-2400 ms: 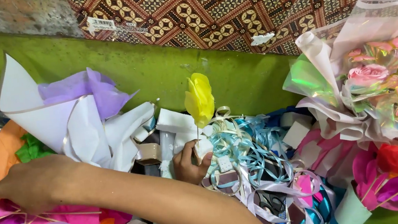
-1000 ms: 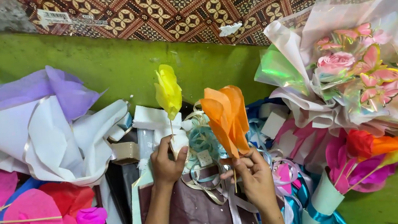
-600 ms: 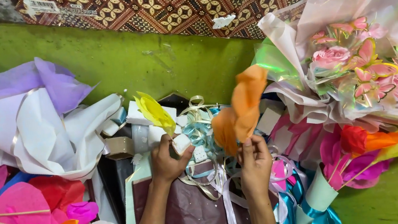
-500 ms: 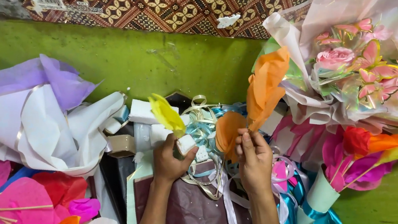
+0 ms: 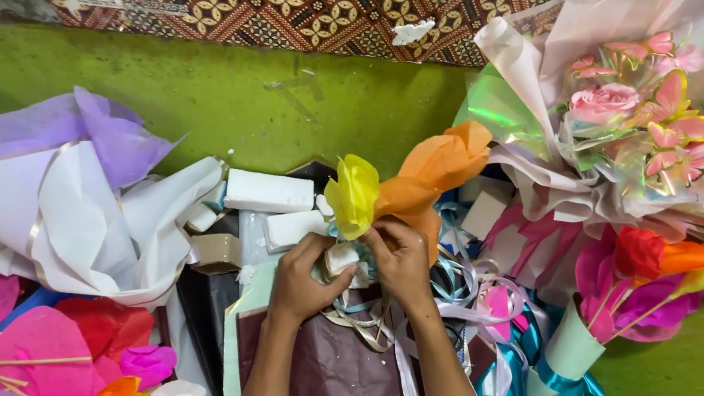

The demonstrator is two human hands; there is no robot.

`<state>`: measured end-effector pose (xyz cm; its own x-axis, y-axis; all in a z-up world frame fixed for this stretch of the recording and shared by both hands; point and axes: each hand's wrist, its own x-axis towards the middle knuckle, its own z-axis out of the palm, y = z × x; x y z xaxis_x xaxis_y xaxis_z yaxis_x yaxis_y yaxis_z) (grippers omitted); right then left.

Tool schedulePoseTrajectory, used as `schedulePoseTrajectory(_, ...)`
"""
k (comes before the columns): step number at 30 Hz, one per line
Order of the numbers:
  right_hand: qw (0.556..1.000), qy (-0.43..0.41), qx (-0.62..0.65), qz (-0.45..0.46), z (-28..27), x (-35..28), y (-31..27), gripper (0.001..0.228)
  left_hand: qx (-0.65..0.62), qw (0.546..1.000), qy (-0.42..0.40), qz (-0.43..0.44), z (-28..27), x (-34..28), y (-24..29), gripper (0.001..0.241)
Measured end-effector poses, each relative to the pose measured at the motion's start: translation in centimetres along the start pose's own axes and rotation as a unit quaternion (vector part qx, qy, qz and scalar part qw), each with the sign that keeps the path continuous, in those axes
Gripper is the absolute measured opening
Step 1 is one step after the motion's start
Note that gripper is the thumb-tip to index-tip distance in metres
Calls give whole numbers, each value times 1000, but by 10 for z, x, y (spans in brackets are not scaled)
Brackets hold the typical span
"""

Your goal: Assembling a small bouquet by wrapping a foam base with ribbon and inserting various paper flowers.

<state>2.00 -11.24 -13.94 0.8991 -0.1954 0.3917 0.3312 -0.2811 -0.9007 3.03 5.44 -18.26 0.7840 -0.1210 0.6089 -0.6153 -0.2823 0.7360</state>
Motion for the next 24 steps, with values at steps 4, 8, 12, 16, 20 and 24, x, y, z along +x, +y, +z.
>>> schedulePoseTrajectory(4, 996, -21, -73, -55, -7, 9, -22, 14, 2, 1000, 3, -6, 2, -5, -3, 44)
schedulePoseTrajectory(8, 991, -47, -81, -100, -7, 12, -19, 8, 6, 1000, -1, -26, 1, -9, -7, 41)
schedulePoseTrajectory(12, 988, -53, -86, -115, -5, 11, -9, 7, 9, 1000, 1, -29, 1, -10, -10, 40)
schedulePoseTrajectory(16, 984, -63, -116, -123, -1, 8, -7, 3, 15, 999, 5, -38, 1, -9, -11, 38)
schedulePoseTrajectory(20, 978, -91, -132, -132, 4, 6, -15, 9, 19, 999, 11, -37, 1, -6, -8, 38)
schedulePoseTrajectory(24, 978, -110, -124, -130, 12, 6, -26, 8, 39, 998, 7, -42, 6, -10, -16, 31)
